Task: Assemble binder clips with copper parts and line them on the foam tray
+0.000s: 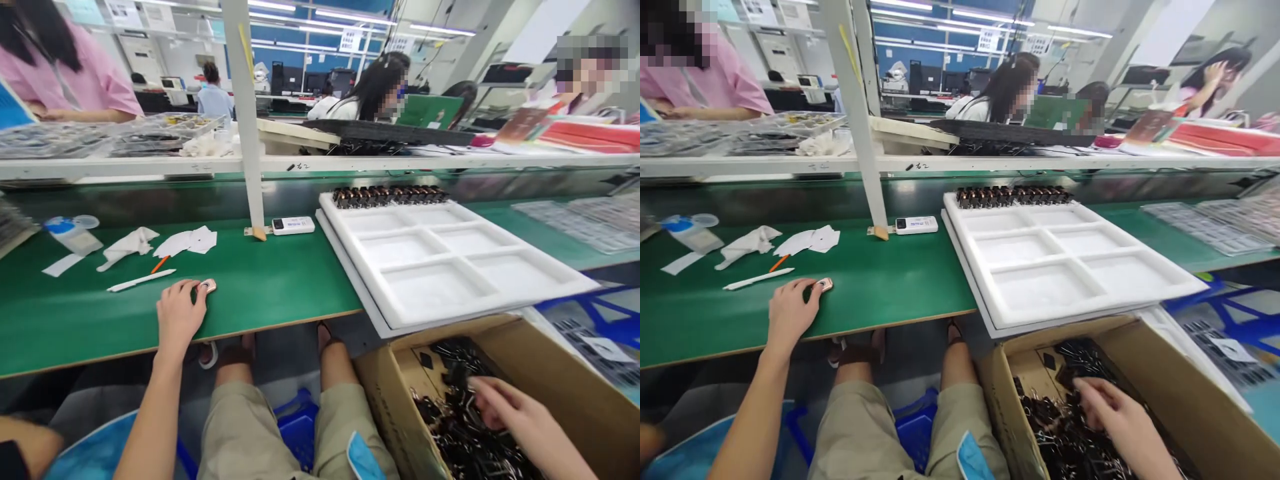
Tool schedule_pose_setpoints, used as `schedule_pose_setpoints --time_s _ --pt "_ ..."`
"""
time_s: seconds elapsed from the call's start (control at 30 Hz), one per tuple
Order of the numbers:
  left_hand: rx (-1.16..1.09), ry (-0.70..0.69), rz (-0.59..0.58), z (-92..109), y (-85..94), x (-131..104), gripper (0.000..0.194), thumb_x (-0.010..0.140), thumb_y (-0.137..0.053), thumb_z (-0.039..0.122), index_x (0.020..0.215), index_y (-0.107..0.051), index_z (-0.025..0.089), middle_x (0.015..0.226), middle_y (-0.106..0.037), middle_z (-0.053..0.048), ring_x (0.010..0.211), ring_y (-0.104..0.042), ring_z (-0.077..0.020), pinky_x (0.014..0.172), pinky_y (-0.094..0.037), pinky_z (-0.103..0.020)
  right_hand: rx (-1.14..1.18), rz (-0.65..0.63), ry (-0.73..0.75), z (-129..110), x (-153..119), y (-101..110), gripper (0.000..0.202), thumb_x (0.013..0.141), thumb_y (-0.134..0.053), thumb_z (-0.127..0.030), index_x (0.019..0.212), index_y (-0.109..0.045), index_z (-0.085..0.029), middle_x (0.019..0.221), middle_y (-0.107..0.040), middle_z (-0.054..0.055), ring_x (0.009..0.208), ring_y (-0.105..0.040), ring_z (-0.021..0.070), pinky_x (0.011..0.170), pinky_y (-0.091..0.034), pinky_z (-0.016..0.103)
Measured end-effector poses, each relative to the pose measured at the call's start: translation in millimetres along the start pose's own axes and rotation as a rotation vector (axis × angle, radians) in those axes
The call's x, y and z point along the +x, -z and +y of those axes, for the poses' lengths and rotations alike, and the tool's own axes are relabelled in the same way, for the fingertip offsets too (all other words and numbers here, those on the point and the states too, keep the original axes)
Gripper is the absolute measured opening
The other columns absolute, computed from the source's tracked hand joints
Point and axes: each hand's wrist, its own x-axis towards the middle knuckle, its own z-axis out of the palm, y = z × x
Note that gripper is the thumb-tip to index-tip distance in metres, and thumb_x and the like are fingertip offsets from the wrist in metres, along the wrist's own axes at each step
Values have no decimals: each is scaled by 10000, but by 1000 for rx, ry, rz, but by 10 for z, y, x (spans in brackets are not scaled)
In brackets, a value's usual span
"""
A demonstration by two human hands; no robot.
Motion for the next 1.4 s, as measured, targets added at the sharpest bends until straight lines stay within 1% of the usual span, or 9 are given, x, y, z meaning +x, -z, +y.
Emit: schedule_pose_setpoints --time_s 0.07,0.13,0.2,0.33,0.47,0.6,0.8,1.07,1.4 --pt "-93 -1 -1 -29 -13 -8 345 947 -530 477 1032 -704 191 1173 -711 -162 1131 -582 -393 995 -457 -553 342 92 -25 -253 -157 136 536 795 -529 -831 659 -654 -327 653 -581 133 578 -554 317 610 -496 481" --pt "-250 31 -17 -13 8 -22 324 891 -615 506 1015 -678 213 1056 -729 -125 1038 -632 -343 956 -490 -491 535 78 -24 -542 -317 140 611 684 -591 -921 709 -670 -316 640 -549 127 571 -516 307 592 -464 480" --pt "-488 85 -41 71 33 -37 368 819 -707 533 1009 -659 222 969 -731 -84 926 -671 -287 897 -524 -430 577 -69 28 -841 -451 8 708 629 -594 -967 801 -712 -290 652 -566 131 579 -533 309 579 -464 469" --pt "-1100 141 -144 430 21 -62 507 739 -815 548 1048 -622 194 990 -737 -84 854 -704 -229 829 -567 -383 505 -398 290 -1480 -525 -567 660 858 -552 -817 1106 -721 -228 791 -651 99 730 -611 292 712 -516 417" --pt "-1333 125 -302 794 -70 -68 510 731 -854 496 1062 -635 176 1009 -741 -84 773 -669 -171 724 -545 -311 631 -515 555 -2098 -122 -1231 488 976 -535 -663 1075 -678 -207 737 -576 19 710 -544 204 704 -443 324" --pt "-1365 142 -337 919 -159 -84 524 693 -882 481 1053 -676 161 988 -751 -91 735 -648 -152 672 -514 -272 876 -451 615 -2473 431 -1745 509 922 -593 -692 941 -624 -184 709 -537 -3 635 -482 160 663 -399 307" --pt "-1375 168 -341 880 -211 -113 493 703 -882 459 1044 -714 146 976 -771 -104 724 -670 -162 689 -549 -294 884 -588 615 -2663 707 -2132 570 870 -666 -685 1013 -652 -133 739 -570 4 637 -491 148 679 -398 304" --pt "-1423 218 -408 903 -182 -101 512 640 -934 415 1014 -731 131 962 -795 -105 688 -691 -161 658 -564 -281 660 -693 742 -2748 743 -2166 574 941 -591 -633 1120 -704 -99 733 -591 17 656 -519 165 671 -415 305" --pt "-1375 202 -409 925 -152 -102 511 621 -952 416 993 -753 129 945 -798 -113 691 -703 -170 642 -568 -278 668 -708 727 -2770 763 -2218 576 909 -618 -600 1162 -689 -87 744 -599 13 652 -530 158 632 -431 289"
